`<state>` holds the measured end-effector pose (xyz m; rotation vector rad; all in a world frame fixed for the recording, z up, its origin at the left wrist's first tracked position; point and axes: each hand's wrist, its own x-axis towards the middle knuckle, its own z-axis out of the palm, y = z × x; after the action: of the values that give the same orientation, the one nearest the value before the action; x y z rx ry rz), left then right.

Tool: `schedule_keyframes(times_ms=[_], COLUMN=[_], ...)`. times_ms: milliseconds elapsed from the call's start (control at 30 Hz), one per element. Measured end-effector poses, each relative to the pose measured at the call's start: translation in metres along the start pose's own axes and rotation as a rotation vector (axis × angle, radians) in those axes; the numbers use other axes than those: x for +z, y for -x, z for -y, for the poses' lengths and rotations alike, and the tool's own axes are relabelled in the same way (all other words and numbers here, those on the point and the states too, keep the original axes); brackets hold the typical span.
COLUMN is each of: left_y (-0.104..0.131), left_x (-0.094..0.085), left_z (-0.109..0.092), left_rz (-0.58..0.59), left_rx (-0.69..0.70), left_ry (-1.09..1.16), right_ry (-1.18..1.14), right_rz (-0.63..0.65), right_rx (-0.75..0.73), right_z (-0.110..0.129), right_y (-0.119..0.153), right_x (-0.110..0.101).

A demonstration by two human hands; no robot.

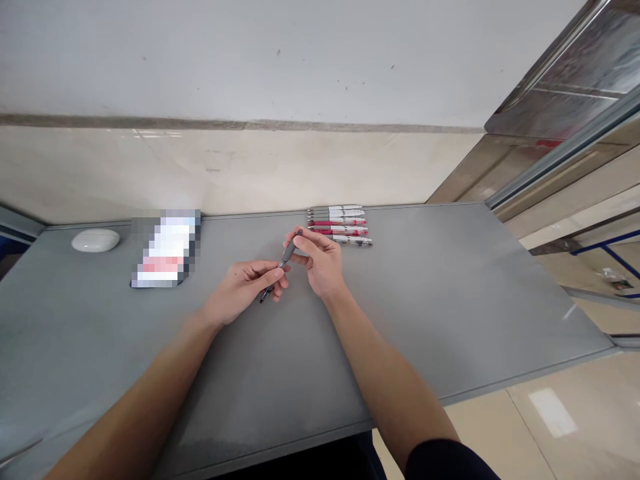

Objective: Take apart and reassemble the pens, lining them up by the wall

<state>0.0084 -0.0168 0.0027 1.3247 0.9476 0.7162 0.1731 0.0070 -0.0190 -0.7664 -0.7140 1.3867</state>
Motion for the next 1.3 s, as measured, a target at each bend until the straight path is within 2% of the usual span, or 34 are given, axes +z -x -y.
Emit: schedule_keyframes(times_ms=[300,500,700,833,1000,1100,1167,1300], left_y=[-0.001,0.0,0.0,0.0,-0.001,-0.001,-0.002,-0.002], left_x=[-0.002,-0.005,-0.006,-0.008,-0.011,-0.015,-0.018,-0.023], left_z=[0.006,0.012,0.012,0.009,0.009,0.011,0.012,0.012], left_rz=[0.163,0.131,0.127,0.123,0.111,0.084,0.061,0.033], left_rx=[-0.044,-0.09,-0.09,-0.099,-0.086,-0.062,-0.054,-0.046], left_ry=[0.122,0.256,0.284,0.312,0.37,0.461,0.512,0.549], right_ry=[-0.005,-0.022,0.03,0.013,0.04,0.207,0.4,0.854], right_rz=[0.017,-0.005,-0.062,-0.116,-0.209,-0.14,-0.059,0.229], right_rx=[0.005,-0.051,-0.078,-0.137,-0.191,-0.211,-0.228,-0.359], right_z=[0.0,0.004,0.007,0.018,0.035,0.04,0.04,0.034], right_y=[0.001,-0.002,-0.002,-0.007,-0.026,-0.037,-0.042,-0.05], right_x=[-0.001,-0.002,0.003,0.005,0.0,0.0,0.001,0.002])
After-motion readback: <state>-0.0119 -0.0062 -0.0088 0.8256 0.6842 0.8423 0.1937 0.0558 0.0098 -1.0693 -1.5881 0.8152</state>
